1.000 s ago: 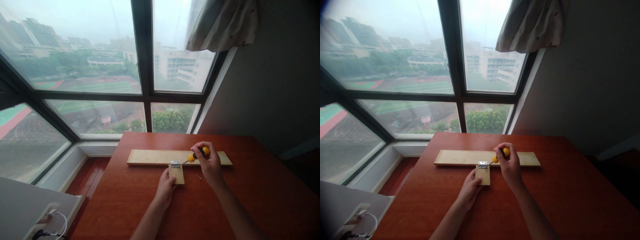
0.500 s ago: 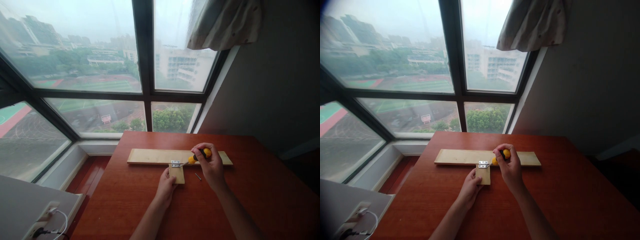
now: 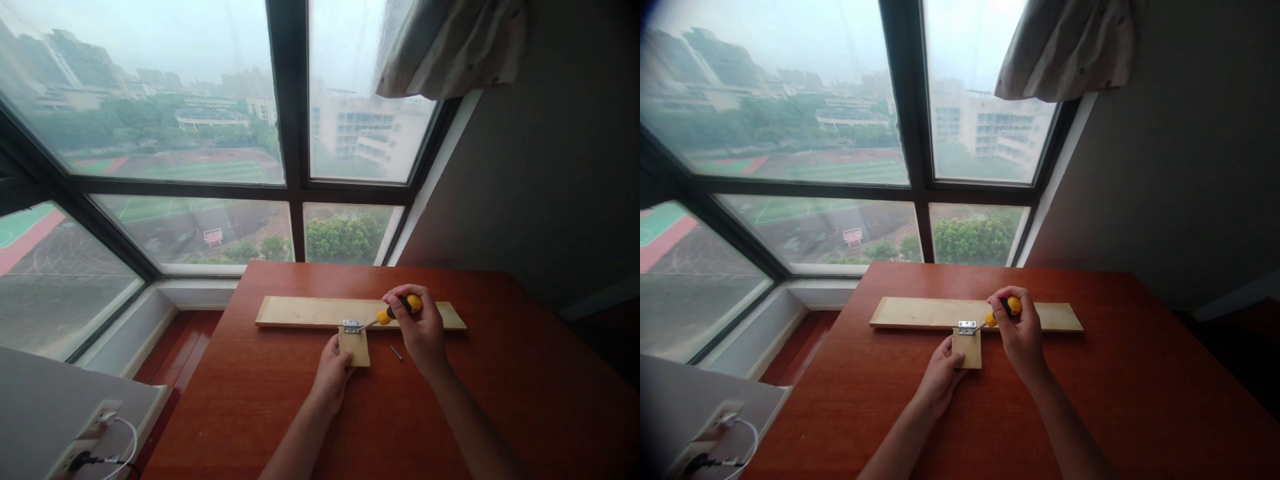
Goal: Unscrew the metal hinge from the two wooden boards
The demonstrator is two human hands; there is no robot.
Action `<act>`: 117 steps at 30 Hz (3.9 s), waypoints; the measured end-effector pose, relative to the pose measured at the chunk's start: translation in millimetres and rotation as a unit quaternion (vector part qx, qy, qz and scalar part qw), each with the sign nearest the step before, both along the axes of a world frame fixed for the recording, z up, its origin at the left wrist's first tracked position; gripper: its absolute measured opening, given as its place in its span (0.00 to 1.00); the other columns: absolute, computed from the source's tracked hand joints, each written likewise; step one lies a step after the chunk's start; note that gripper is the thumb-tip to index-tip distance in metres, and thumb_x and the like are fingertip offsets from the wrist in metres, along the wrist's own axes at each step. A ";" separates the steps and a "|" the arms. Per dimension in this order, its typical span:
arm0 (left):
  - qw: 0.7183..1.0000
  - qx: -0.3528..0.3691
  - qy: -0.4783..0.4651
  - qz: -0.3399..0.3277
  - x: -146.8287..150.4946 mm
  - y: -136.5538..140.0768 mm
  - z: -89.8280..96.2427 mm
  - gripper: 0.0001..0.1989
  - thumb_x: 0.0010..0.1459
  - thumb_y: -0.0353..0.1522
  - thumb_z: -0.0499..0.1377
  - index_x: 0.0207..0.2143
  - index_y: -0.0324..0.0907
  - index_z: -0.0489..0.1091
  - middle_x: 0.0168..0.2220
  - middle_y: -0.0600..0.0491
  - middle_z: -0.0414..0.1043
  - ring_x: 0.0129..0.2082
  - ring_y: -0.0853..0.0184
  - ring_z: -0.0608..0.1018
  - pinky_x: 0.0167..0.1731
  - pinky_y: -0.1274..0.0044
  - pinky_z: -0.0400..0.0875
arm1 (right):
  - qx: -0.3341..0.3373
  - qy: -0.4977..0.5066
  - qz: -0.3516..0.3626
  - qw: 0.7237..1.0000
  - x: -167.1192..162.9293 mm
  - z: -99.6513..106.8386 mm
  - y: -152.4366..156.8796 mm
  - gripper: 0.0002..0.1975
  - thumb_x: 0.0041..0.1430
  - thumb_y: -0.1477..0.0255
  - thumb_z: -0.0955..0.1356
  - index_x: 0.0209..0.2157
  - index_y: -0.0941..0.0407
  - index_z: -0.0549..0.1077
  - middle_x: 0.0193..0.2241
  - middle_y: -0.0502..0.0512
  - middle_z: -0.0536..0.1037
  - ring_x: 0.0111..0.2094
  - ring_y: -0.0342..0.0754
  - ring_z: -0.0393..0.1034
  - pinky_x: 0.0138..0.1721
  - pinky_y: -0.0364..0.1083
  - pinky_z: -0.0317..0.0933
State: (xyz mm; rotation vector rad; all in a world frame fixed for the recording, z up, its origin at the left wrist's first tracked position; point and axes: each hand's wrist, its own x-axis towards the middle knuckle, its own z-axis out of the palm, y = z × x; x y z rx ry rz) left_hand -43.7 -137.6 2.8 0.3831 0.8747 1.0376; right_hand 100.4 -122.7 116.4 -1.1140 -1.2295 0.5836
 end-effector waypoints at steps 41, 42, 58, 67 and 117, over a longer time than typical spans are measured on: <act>1.000 0.003 0.005 -0.006 0.7 0.4 -0.6 0.25 0.38 0.25 0.63 0.43 0.41 0.69 0.39 0.48 0.74 0.38 0.62 0.75 0.37 0.74 0.70 | -0.068 -0.482 0.042 0.872 18.6 55.8 -7.3 0.18 0.59 0.65 0.65 0.51 0.51 0.67 0.47 0.57 0.75 0.44 0.55 0.72 0.40 0.50 0.66; 1.000 0.004 0.006 -0.006 0.6 0.5 -1.4 0.24 0.37 0.25 0.63 0.43 0.41 0.69 0.39 0.48 0.74 0.38 0.62 0.75 0.37 0.74 0.70 | -0.078 -0.492 0.016 0.867 19.5 53.7 -5.5 0.18 0.60 0.63 0.64 0.51 0.52 0.68 0.44 0.57 0.77 0.41 0.55 0.74 0.38 0.50 0.66; 1.000 0.001 -0.008 -0.004 -0.1 0.5 -3.4 0.21 0.40 0.25 0.62 0.41 0.41 0.70 0.38 0.48 0.74 0.35 0.65 0.74 0.36 0.75 0.71 | -0.119 -0.413 0.039 0.902 55.8 41.2 -3.9 0.13 0.57 0.65 0.65 0.44 0.52 0.71 0.41 0.55 0.78 0.41 0.52 0.73 0.38 0.48 0.67; 1.000 -0.008 -0.010 -0.017 -1.3 1.7 -4.6 0.22 0.43 0.24 0.60 0.45 0.41 0.68 0.41 0.47 0.74 0.37 0.64 0.75 0.38 0.72 0.73 | -0.106 -0.431 0.074 0.893 44.2 52.3 -10.5 0.21 0.53 0.75 0.64 0.50 0.51 0.67 0.45 0.53 0.76 0.46 0.50 0.71 0.47 0.49 0.65; 1.000 -0.017 -0.014 -0.002 -0.3 -0.5 -1.6 0.18 0.46 0.26 0.61 0.43 0.41 0.69 0.40 0.47 0.74 0.36 0.65 0.75 0.37 0.72 0.73 | -0.101 -0.389 0.109 0.909 45.7 51.3 -17.6 0.17 0.56 0.75 0.64 0.48 0.50 0.67 0.45 0.51 0.74 0.45 0.47 0.70 0.46 0.45 0.63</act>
